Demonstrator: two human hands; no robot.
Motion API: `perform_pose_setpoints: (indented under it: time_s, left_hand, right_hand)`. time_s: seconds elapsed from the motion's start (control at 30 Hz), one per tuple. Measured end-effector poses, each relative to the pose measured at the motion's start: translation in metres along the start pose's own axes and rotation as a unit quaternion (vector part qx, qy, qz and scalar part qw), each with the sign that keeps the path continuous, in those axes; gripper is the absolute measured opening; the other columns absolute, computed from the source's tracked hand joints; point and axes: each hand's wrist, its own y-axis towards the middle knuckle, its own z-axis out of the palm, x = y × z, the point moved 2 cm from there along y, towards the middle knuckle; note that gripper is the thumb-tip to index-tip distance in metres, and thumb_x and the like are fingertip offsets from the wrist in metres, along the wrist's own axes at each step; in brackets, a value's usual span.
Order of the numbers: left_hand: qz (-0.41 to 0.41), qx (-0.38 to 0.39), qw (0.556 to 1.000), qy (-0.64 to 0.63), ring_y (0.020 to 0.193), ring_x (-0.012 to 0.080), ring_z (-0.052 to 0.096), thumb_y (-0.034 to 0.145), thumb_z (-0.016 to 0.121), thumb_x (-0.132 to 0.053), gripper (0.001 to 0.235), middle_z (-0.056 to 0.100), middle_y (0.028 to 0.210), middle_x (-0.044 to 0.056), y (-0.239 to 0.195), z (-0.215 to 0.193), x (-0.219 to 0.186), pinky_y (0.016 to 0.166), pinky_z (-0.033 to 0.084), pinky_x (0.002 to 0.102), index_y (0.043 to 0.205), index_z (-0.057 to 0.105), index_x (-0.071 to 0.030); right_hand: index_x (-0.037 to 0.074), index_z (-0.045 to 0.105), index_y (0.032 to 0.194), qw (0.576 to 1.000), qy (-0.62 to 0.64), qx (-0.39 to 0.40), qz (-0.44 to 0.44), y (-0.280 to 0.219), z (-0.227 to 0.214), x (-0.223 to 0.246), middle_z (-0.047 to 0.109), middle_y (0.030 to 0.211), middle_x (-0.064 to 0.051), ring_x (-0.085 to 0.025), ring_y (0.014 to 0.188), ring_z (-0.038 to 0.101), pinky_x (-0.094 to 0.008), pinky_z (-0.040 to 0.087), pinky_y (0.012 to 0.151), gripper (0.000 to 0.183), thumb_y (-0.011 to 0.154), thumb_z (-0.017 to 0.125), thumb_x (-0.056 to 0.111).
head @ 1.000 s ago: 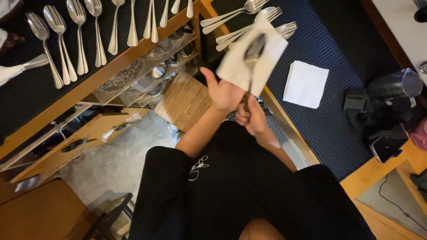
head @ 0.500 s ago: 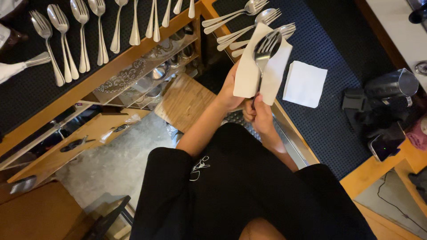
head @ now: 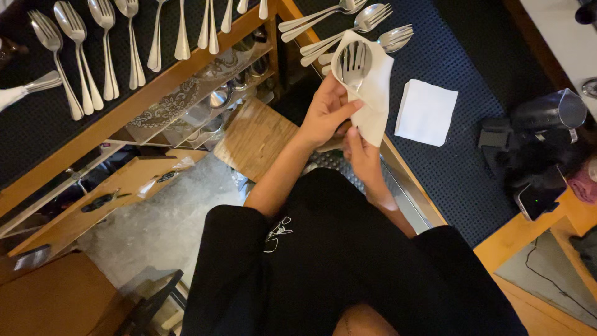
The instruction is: The person takes napkins from a stack and wraps individual forks and spoons, tucking them into the folded paper.
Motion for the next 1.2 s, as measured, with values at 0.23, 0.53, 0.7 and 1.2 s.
perform_pose_setpoints:
  time_s: [0.23, 0.53, 0.7, 1.2]
  left_hand:
    - [0.007, -0.159, 0.985, 0.066, 0.101, 0.0142, 0.071, 0.112, 0.059, -0.012, 0.029, 0.072, 0.116, 0.01, 0.013, -0.026, 0.016, 0.087, 0.062, 0.03, 0.136, 0.061, 0.005]
    - [0.003, -0.081, 0.994, 0.072, 0.105, 0.013, 0.07, 0.099, 0.067, -0.012, 0.035, 0.071, 0.118, 0.007, 0.002, -0.024, 0.004, 0.091, 0.058, 0.031, 0.13, 0.056, -0.001]
    - [-0.082, -0.135, 0.987, 0.022, 0.099, 0.0187, 0.074, 0.105, 0.066, -0.014, 0.026, 0.076, 0.111, 0.011, 0.0, -0.056, 0.009, 0.09, 0.062, 0.036, 0.125, 0.066, 0.003]
    - [0.041, -0.219, 0.967, -0.126, 0.107, 0.0268, 0.072, 0.102, 0.07, -0.016, 0.04, 0.07, 0.124, 0.015, -0.067, -0.08, -0.048, 0.093, 0.06, 0.043, 0.137, 0.059, -0.001]
  right_hand:
    - [0.005, 0.06, 0.088, 0.999, -0.022, -0.018, -0.036, 0.01, 0.004, 0.0, 0.04, 0.06, 0.007, -0.003, 0.05, 0.032, -0.023, 0.023, 0.046, 0.041, 0.115, 0.049, 0.033]
    - [0.005, 0.058, 0.087, 0.995, 0.027, -0.007, 0.098, 0.009, 0.011, -0.006, 0.036, 0.057, 0.008, -0.004, 0.045, 0.027, -0.023, 0.02, 0.042, 0.041, 0.111, 0.047, 0.036]
    - [0.001, 0.062, 0.109, 0.999, -0.039, -0.022, 0.017, 0.019, -0.001, -0.013, 0.065, 0.08, -0.002, -0.012, 0.058, 0.055, -0.027, 0.043, 0.052, 0.035, 0.111, 0.048, 0.032]
    - [-0.003, 0.072, 0.114, 0.907, -0.265, 0.193, -0.265, 0.06, 0.08, 0.114, 0.074, 0.103, -0.018, -0.024, 0.093, 0.072, -0.032, 0.054, 0.079, 0.022, 0.106, 0.064, 0.016]
